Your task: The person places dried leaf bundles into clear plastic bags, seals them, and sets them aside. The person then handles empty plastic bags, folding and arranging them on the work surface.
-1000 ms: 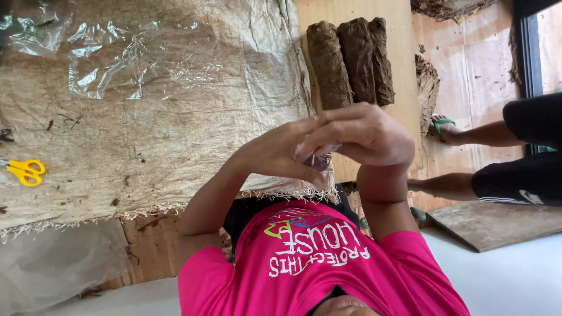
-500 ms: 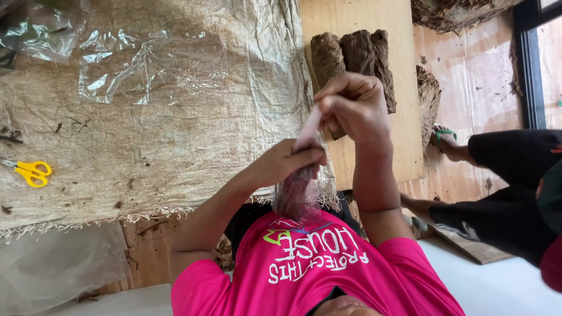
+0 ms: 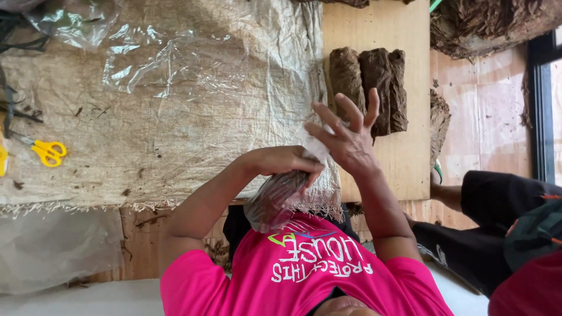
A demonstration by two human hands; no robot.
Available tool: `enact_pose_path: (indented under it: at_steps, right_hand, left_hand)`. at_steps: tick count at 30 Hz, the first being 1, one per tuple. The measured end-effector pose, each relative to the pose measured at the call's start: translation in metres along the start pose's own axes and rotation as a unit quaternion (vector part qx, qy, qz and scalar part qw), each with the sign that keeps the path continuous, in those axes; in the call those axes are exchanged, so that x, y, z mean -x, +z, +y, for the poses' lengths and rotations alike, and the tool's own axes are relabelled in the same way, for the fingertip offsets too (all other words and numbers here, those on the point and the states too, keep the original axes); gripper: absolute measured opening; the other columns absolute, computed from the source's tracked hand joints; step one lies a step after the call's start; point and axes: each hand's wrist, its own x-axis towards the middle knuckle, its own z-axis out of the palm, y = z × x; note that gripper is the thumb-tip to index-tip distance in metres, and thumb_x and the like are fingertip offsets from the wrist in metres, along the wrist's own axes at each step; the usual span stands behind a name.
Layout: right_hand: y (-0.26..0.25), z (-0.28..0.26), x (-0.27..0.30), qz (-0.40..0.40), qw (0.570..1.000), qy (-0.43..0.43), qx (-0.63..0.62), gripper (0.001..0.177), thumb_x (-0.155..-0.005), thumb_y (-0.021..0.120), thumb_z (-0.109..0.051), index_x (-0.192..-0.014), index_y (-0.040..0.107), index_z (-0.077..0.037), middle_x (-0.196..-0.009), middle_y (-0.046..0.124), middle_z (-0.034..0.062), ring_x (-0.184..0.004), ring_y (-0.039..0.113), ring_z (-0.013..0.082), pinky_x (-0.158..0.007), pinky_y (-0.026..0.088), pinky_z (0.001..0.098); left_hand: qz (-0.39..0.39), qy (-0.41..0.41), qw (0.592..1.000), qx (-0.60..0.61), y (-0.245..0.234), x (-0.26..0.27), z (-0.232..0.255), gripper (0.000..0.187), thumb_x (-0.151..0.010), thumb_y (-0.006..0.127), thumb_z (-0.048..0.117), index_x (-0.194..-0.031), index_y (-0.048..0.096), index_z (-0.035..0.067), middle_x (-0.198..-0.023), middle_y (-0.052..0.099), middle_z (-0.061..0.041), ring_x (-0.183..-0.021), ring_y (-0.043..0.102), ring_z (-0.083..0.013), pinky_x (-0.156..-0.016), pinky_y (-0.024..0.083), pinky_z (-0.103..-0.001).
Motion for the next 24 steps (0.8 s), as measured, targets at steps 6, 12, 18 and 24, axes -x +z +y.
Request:
enact_pose_path:
  at_steps: [6,12,18,24]
  right_hand:
    - [-0.061,-0.031,0.023,-0.370,0.912,0.068,-0.163,0.013,-0.102,0.053,-0.005,-0.106,0.064,-0.009,-0.081,0.066,0.0078,-0.084,0.067,0.0278,-0.091,0.052,0.0473]
    - [-0.082,-0.029,0.034,-0.425,0.773,0.056,-0.468,0.022,-0.102,0.057,-0.024,-0.109,0.061,-0.003,-0.065,0.063,0.0105,-0.060,0.072,0.0333,-0.055,0.060,0.0452]
    - [-0.062,-0.021,0.032,-0.296,0.771,0.071,-0.560,0.040,-0.103,0.048,-0.038,-0.094,0.070,-0.005,-0.064,0.058,0.0040,-0.054,0.063,0.0244,-0.049,0.055,0.0414]
    - [-0.053,-0.022,0.033,-0.180,0.746,0.063,-0.638,0.039,-0.103,0.044,-0.026,-0.082,0.070,-0.005,-0.068,0.066,0.0017,-0.058,0.064,0.0213,-0.049,0.053,0.0390]
  left_hand:
    - [-0.031,-0.108,0.933,-0.342,0.018,0.044,0.017,0.048,-0.100,0.059,0.048,-0.089,0.070,0.003,-0.077,0.071,-0.017,-0.074,0.072,-0.0313,-0.074,0.058,-0.042]
    - [-0.022,-0.100,0.850,-0.517,0.059,0.065,0.007,0.047,-0.105,0.046,0.044,-0.100,0.074,0.006,-0.089,0.076,-0.016,-0.091,0.075,-0.0346,-0.088,0.058,-0.048]
    - [0.057,0.059,0.809,-0.582,0.068,0.069,0.014,0.038,-0.108,0.045,0.034,-0.111,0.066,0.003,-0.095,0.075,-0.016,-0.087,0.076,-0.0335,-0.079,0.062,-0.046]
    - [0.134,0.229,0.761,-0.592,0.064,0.069,0.015,0.037,-0.104,0.051,0.043,-0.109,0.064,0.009,-0.073,0.072,-0.010,-0.065,0.073,-0.0227,-0.064,0.062,-0.034]
